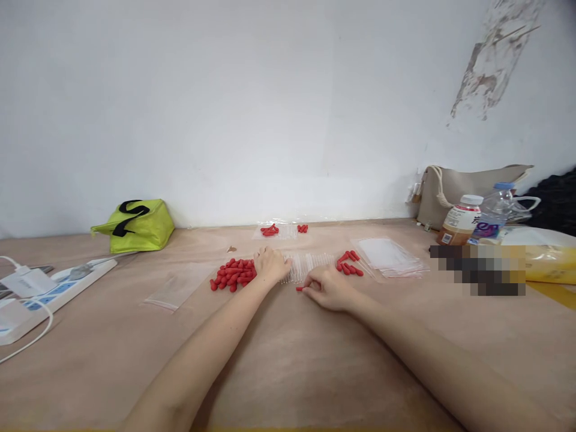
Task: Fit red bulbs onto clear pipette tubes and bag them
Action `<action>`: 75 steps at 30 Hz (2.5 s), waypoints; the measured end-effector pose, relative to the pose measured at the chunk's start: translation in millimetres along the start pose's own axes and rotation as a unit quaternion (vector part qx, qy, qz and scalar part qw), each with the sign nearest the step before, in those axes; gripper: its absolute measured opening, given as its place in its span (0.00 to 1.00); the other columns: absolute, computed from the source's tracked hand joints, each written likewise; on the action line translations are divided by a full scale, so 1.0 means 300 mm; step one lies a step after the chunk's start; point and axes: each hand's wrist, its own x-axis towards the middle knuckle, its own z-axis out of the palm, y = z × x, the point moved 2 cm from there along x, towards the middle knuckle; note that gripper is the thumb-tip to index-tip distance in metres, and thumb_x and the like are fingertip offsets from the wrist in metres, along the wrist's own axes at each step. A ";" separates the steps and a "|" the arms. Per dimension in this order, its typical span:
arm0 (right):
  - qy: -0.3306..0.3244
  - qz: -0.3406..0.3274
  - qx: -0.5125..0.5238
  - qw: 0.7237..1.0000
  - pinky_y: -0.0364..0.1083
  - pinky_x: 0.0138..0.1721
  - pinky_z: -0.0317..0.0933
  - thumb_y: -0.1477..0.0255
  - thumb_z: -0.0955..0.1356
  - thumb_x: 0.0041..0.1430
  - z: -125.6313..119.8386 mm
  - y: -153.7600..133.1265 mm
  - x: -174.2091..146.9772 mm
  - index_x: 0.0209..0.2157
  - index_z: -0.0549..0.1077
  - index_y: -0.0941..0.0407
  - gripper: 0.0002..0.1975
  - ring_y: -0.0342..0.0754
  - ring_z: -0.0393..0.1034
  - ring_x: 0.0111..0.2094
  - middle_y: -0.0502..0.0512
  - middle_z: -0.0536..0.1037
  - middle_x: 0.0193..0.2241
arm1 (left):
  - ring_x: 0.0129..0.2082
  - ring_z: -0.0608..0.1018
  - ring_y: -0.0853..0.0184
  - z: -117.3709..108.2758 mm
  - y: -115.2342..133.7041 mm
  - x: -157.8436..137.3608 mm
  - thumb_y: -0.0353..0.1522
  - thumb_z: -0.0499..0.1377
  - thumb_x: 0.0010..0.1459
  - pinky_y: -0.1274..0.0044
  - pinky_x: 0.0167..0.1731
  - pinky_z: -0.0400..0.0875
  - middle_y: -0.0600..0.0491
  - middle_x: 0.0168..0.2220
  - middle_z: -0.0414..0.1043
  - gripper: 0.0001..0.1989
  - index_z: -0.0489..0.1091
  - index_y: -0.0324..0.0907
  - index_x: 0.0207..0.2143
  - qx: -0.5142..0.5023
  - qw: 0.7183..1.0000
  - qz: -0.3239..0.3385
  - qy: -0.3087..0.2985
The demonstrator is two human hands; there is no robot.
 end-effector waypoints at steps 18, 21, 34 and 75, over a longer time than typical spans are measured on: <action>0.015 -0.038 -0.005 0.999 0.45 0.35 0.54 0.70 0.64 0.54 0.058 -0.015 -0.024 0.30 0.71 0.56 0.06 0.45 0.62 0.32 0.53 0.71 0.28 | 0.41 0.72 0.58 -0.016 0.064 0.085 0.37 0.55 0.54 0.69 0.40 0.65 0.44 0.41 0.71 0.13 0.69 0.37 0.39 0.030 0.966 -0.115 -0.231; 0.017 -0.050 -0.005 0.999 0.45 0.35 0.54 0.70 0.64 0.54 0.060 -0.014 -0.024 0.31 0.73 0.55 0.07 0.46 0.63 0.33 0.54 0.71 0.28 | 0.41 0.71 0.64 -0.014 0.077 0.085 0.34 0.53 0.58 0.68 0.39 0.67 0.48 0.44 0.66 0.13 0.64 0.38 0.45 0.043 0.959 -0.112 -0.258; 0.023 -0.025 0.028 0.999 0.44 0.34 0.56 0.72 0.65 0.52 0.042 -0.011 -0.026 0.29 0.73 0.56 0.05 0.45 0.63 0.31 0.53 0.69 0.26 | 0.31 0.73 0.61 -0.145 0.054 0.035 0.32 0.48 0.58 0.74 0.29 0.64 0.46 0.29 0.70 0.13 0.67 0.35 0.28 -0.034 0.988 0.048 -0.140; 0.051 -0.028 0.174 0.983 0.42 0.35 0.61 0.72 0.62 0.56 0.044 0.007 -0.029 0.34 0.72 0.57 0.08 0.42 0.67 0.32 0.53 0.73 0.30 | 0.33 0.72 0.68 -0.058 -0.087 -0.248 0.32 0.50 0.60 0.76 0.36 0.61 0.52 0.32 0.73 0.09 0.69 0.41 0.35 -0.241 0.912 0.330 0.026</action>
